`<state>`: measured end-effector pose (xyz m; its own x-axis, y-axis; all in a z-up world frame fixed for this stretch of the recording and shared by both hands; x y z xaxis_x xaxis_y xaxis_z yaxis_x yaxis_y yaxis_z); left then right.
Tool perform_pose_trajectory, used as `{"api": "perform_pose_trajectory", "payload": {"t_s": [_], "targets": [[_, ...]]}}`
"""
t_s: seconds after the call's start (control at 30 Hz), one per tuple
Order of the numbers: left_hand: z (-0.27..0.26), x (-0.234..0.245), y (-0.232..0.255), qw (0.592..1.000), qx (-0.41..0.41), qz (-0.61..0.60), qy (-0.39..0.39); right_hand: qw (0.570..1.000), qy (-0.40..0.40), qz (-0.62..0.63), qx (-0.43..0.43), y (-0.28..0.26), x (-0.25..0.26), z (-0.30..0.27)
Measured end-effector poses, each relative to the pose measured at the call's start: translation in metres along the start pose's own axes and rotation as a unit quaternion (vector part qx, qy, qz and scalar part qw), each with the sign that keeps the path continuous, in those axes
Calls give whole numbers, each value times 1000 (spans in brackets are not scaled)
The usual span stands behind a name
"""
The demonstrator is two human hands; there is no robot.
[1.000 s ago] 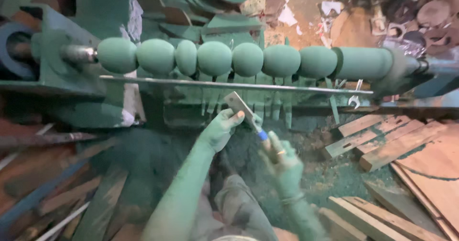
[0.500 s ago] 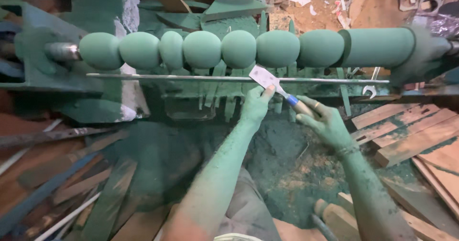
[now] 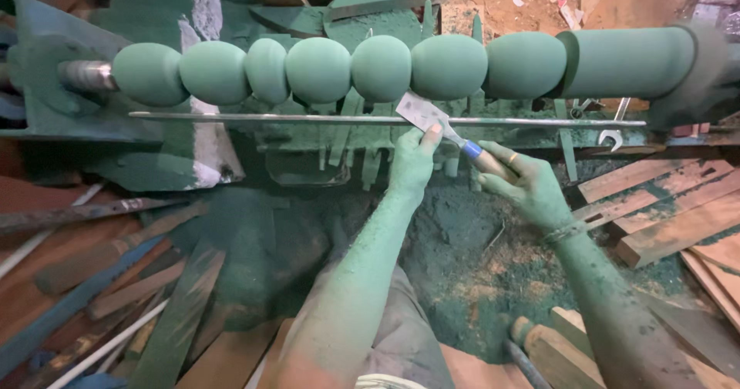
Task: The person uses a chisel to shape a rotating green wooden spindle mounted on a lathe. They smooth the surface of the spherical segments and the connecting rod, generating green dust. The person switches between a chisel and a scraper tool to refine the shape of the wooden object.
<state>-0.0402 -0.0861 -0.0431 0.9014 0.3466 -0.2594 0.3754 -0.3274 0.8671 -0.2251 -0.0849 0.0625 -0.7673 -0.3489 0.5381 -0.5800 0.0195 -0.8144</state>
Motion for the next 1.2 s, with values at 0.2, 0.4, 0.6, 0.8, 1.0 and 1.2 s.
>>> {"api": "perform_pose_trajectory", "payload": {"t_s": [0.2,0.4,0.6,0.8,1.0,1.2], "targets": [[-4,0,11,1000,-22,-8,-3,1000,4,-5,-1,-6,1,-3],[-3,3,19,998,-62,17,4,999,29,36,-24,-13,-9,-14],[-5,8,12,1000,-26,14,10,997,60,-40,25,-22,-16,-19],[-10,9,16,999,9,-38,-27,995,85,-13,54,-30,-26,-30],[-10,17,24,998,-60,1,8,991,120,51,-4,-27,-41,-40],[-8,25,8,1000,-3,-29,9,986,154,55,10,-38,-59,-52]]}}
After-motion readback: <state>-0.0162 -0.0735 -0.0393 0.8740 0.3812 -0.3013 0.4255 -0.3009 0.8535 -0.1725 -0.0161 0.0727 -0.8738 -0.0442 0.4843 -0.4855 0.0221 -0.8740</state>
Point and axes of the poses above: each hand's wrist, its own z-axis towards the middle knuckle, its own x-axis out of the back of the hand, y = z × x, the point moved 8 cm from there along z, towards the middle knuckle, and after that the axes turned 5 degrees about y, right-handed, at the moved point
